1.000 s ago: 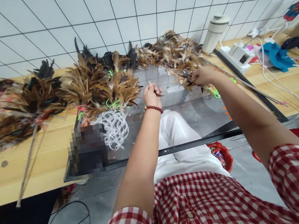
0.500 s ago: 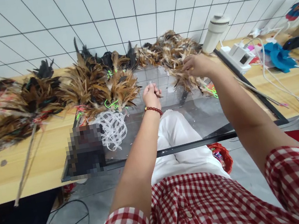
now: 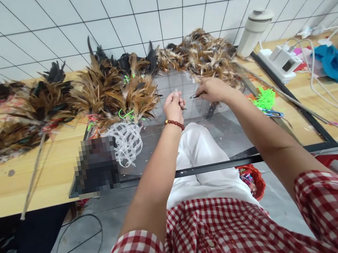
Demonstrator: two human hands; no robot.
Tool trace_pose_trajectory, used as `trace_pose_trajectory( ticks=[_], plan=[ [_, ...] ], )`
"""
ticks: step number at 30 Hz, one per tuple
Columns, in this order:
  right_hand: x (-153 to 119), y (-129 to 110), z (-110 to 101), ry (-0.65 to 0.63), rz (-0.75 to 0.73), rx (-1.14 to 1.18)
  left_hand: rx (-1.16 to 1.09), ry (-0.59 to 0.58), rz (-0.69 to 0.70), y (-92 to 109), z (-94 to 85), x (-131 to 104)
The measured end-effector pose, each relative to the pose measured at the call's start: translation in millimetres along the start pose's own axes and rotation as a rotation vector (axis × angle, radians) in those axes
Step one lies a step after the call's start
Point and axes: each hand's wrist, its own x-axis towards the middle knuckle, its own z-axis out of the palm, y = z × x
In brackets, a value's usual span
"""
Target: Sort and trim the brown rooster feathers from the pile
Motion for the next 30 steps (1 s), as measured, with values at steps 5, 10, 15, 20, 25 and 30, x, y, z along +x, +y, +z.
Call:
trace_pose_trajectory(
  ticks=[5,10,15,20,25,30],
  plan=[
    [12,-1,2,0.424,0.201,0.595,-0.015,-0.005,-0.039,6,1.8,-4],
    [17,-7,2,0.410,0.195,1.040,-0.066,-0.031,-0.099,14,6.2,-15],
    [19,-19,17,0.746,0.034,0.935,-0.060,-0.063,-0.175,13,9.0,-20],
    [10,-46,26,0.789,-0.179,0.721,-0.135,-0.067,-0.236,10,8.6,-14],
    [3,-55,31,0.623,-0.310,0.606,-0.212,0.016,-0.241,12,8.3,-7],
    [1,-56,33,0.595,-0.326,0.592,-0.266,0.035,-0.170,14,6.6,-1]
  ],
)
